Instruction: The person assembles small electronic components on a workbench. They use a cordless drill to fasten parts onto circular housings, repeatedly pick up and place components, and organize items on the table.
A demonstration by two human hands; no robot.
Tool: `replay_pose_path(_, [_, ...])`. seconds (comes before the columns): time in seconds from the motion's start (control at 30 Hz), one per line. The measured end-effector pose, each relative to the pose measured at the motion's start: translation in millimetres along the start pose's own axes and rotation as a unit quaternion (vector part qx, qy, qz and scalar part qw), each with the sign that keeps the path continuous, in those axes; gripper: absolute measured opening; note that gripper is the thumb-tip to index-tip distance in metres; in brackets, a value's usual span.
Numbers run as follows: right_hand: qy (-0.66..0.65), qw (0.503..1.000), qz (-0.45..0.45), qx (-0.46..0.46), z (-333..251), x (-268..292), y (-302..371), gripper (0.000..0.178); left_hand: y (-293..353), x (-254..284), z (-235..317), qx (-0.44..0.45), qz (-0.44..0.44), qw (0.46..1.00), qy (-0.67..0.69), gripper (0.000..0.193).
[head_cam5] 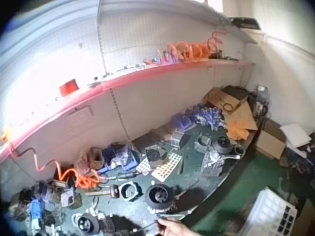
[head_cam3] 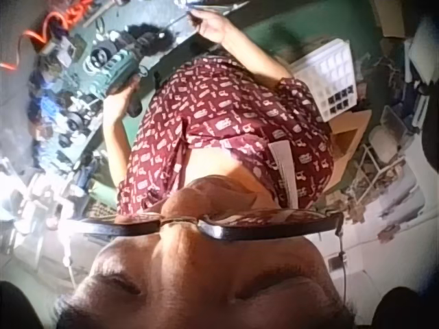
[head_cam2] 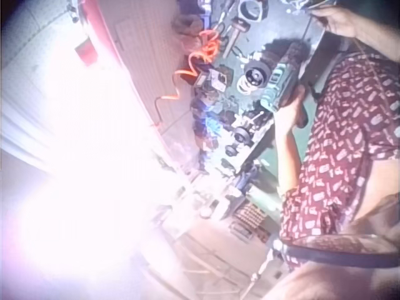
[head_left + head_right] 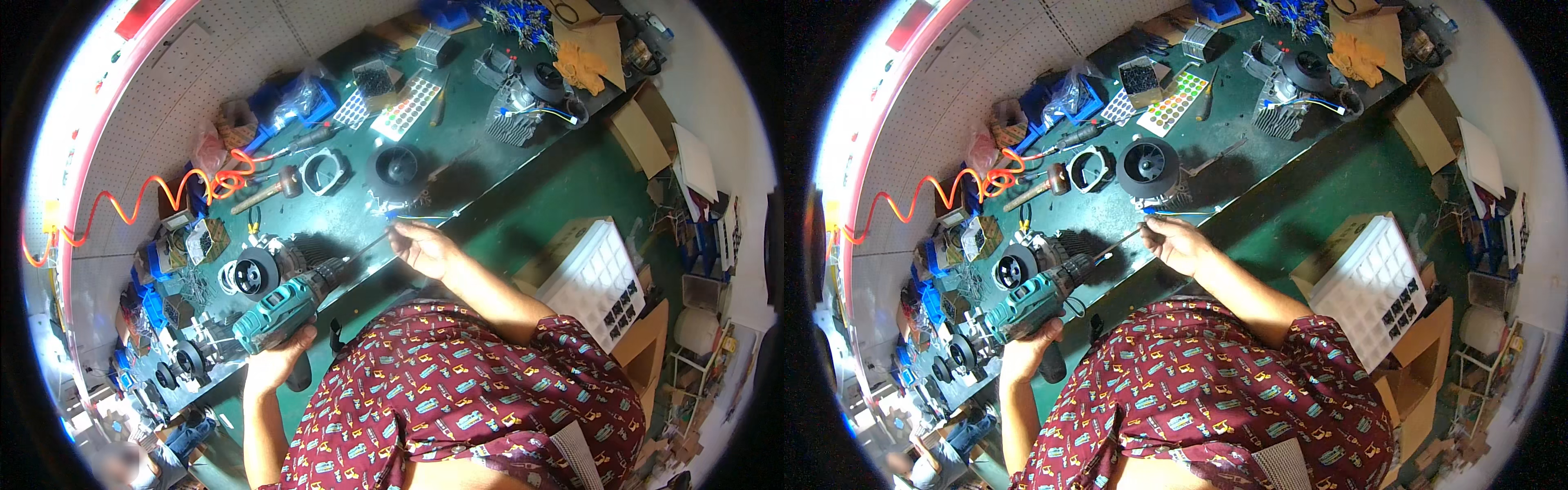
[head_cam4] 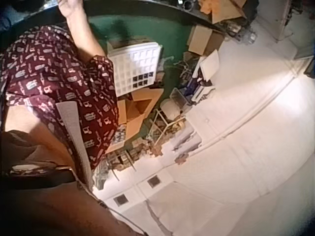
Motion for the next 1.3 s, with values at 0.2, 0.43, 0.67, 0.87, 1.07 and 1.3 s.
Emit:
replay_pose_path(0.2, [0.005, 1.0, 0.023, -0.008, -2, -7, 0, 0.013, -1, 1, -6, -0.009, -0.02, 1.0, -0.022, 0.03])
replay_pose_path(0.43, [0.03, 0.998, 0.045, -0.041, 6, -10, -17, 0.013, -10, -8, 17, -0.177, -0.027, 0.972, -0.153, 0.025])
replay_pose_path(0.67, [0.041, 0.997, 0.062, -0.032, 13, -7, -32, 0.015, -18, -12, 11, -0.124, 0.001, 0.984, -0.131, 0.024])
replay_pose_path(0.87, [0.259, 0.958, 0.111, 0.059, 4, -1, -23, 0.019, -29, -4, 60, -0.133, -0.04, 0.966, -0.216, 0.024])
replay_pose_path(1.07, [0.61, 0.632, 0.203, 0.434, -35, -7, -8, 0.023, -86, 5, 148, -0.154, -0.172, 0.885, -0.404, 0.032])
replay_pose_path(1.3, [0.696, 0.561, 0.253, 0.371, -50, -16, -21, 0.071, -118, -4, 170, -0.167, -0.168, 0.891, -0.387, 0.04])
Point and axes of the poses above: each hand's wrist, its own y-axis away from the middle knuckle, its own x-axis out of the back of the hand, z = x × y, the point moved 1 cm from there along -y, towards the middle knuckle, and after that the axes turned 2 degrees about -y, right-handed, at the moved point
